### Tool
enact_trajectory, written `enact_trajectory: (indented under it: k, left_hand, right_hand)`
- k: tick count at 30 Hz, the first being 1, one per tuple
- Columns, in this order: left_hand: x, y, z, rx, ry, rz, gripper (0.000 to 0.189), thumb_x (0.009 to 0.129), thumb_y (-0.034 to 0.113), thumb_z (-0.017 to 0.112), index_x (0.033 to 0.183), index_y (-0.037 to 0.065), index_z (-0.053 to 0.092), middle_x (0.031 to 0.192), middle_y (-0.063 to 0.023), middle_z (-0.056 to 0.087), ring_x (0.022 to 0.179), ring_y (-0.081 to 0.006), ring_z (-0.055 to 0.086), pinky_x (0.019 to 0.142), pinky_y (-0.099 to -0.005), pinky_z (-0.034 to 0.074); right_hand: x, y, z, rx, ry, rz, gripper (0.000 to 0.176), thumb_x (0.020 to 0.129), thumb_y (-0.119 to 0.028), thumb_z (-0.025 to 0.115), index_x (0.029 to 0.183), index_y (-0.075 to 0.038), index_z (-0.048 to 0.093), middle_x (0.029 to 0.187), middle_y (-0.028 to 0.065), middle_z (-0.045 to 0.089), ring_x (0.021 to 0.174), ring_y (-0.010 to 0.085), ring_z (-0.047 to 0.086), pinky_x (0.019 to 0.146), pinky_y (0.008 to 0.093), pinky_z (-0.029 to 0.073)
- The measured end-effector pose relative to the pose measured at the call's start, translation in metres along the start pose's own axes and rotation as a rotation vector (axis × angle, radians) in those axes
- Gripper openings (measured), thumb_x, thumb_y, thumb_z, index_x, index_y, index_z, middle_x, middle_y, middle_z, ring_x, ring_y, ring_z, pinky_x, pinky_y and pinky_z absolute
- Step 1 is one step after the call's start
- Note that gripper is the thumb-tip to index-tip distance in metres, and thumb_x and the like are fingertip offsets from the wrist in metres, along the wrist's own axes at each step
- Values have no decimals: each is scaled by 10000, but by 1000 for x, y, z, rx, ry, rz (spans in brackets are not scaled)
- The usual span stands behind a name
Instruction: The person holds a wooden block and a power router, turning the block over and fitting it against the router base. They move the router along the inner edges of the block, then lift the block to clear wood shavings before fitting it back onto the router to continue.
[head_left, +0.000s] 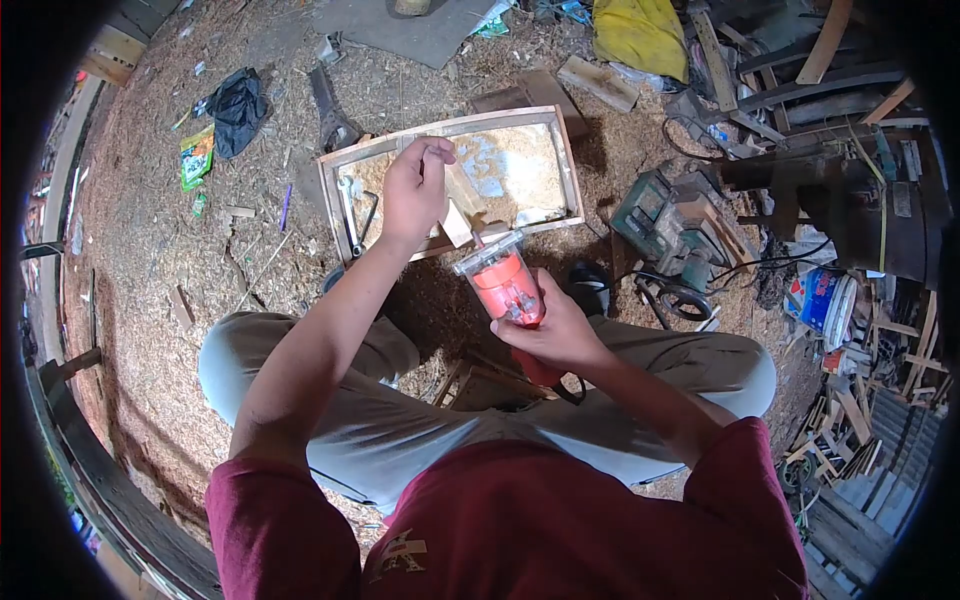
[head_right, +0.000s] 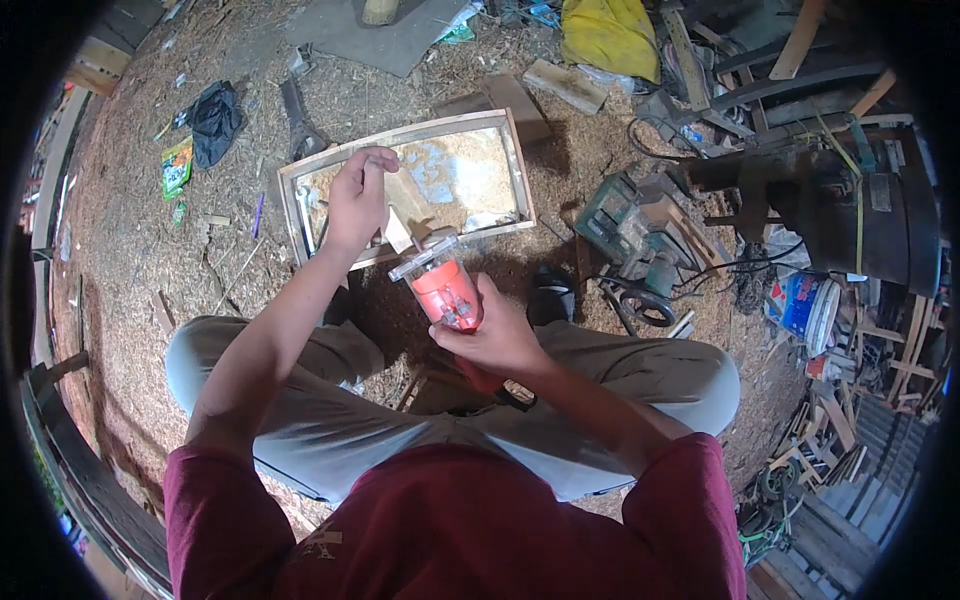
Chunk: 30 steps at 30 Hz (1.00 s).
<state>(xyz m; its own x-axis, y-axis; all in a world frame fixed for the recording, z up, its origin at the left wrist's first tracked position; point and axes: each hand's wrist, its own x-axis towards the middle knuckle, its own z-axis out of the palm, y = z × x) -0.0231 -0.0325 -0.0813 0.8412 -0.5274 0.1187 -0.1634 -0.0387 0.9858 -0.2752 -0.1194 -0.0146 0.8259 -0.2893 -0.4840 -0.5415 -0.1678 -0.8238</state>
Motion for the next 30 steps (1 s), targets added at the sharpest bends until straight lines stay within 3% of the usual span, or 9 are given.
enact_trajectory:
  k: [1, 4, 7, 10, 13, 16, 18, 24, 30]
  left_hand:
    - [0, 0, 0, 0, 0, 1, 248, 1095, 123, 469, 1099, -42, 655, 941, -105, 704, 905, -157, 660, 851, -297, 511]
    - [0, 3, 0, 12, -15, -18, 248, 1099, 117, 456, 1101, -35, 651, 960, -97, 700, 932, -156, 654, 886, -299, 505]
    - [0, 4, -1, 23, -44, -51, 259, 1113, 117, 425, 1110, -23, 643, 992, -87, 691, 984, -153, 642, 951, -302, 490]
    - [0, 4, 0, -3, -33, -31, 243, 1102, 110, 446, 1107, -27, 646, 979, -91, 695, 967, -154, 648, 934, -301, 497]
    - [1, 0, -1, -32, -23, -18, 208, 1081, 96, 491, 1107, -34, 652, 967, -96, 706, 945, -156, 662, 900, -302, 513]
    - [1, 0, -4, -76, -36, -51, 200, 1074, 107, 524, 1131, -31, 657, 996, -106, 712, 971, -170, 671, 919, -311, 518]
    - [-1, 3, -7, -79, -41, -111, 210, 1062, 137, 565, 1140, -31, 663, 1035, -130, 712, 999, -205, 684, 939, -322, 523]
    - [-19, 13, -22, 911, 56, 144, 496, 973, 325, 684, 1298, -34, 574, 1135, -252, 671, 1086, -409, 666, 977, -454, 532]
    - [-11, 6, -44, 476, -207, -339, 528, 976, 308, 666, 1338, -53, 536, 1102, -213, 681, 993, -385, 699, 935, -485, 556]
  right_hand:
    - [0, -1, -1, -12, -15, 14, 546, 859, -308, 859, 1213, -39, 542, 1038, 72, 660, 937, 134, 630, 877, 328, 518]
    - [0, 4, 0, -21, 34, -30, 582, 810, -411, 865, 1115, -27, 550, 1001, 170, 712, 945, 311, 734, 848, 423, 551]
    - [0, 2, 0, -3, 28, -26, 580, 812, -411, 861, 1122, -30, 552, 1000, 171, 712, 942, 318, 734, 846, 424, 551]
    - [-3, -5, -3, 14, -31, 33, 525, 870, -266, 857, 1216, -39, 534, 1049, 56, 643, 947, 115, 614, 873, 318, 514]
    - [-2, 8, -2, 63, -18, 19, 509, 889, -235, 845, 1240, -39, 534, 1064, 38, 631, 962, 103, 600, 884, 306, 504]
    - [-3, 17, 2, 114, 98, -112, 577, 834, -387, 860, 1178, -32, 563, 1035, 140, 688, 953, 246, 699, 873, 392, 536]
    - [-7, 19, -1, 99, 94, -89, 576, 841, -370, 859, 1199, -31, 561, 1050, 130, 680, 962, 231, 686, 888, 382, 529]
    - [-16, 25, 2, 141, 122, -95, 572, 850, -326, 857, 1232, -28, 554, 1058, 111, 679, 971, 195, 670, 904, 361, 523]
    - [-29, 22, 4, 147, 161, -78, 553, 851, -311, 857, 1210, -20, 553, 1053, 100, 679, 970, 176, 664, 900, 346, 521]
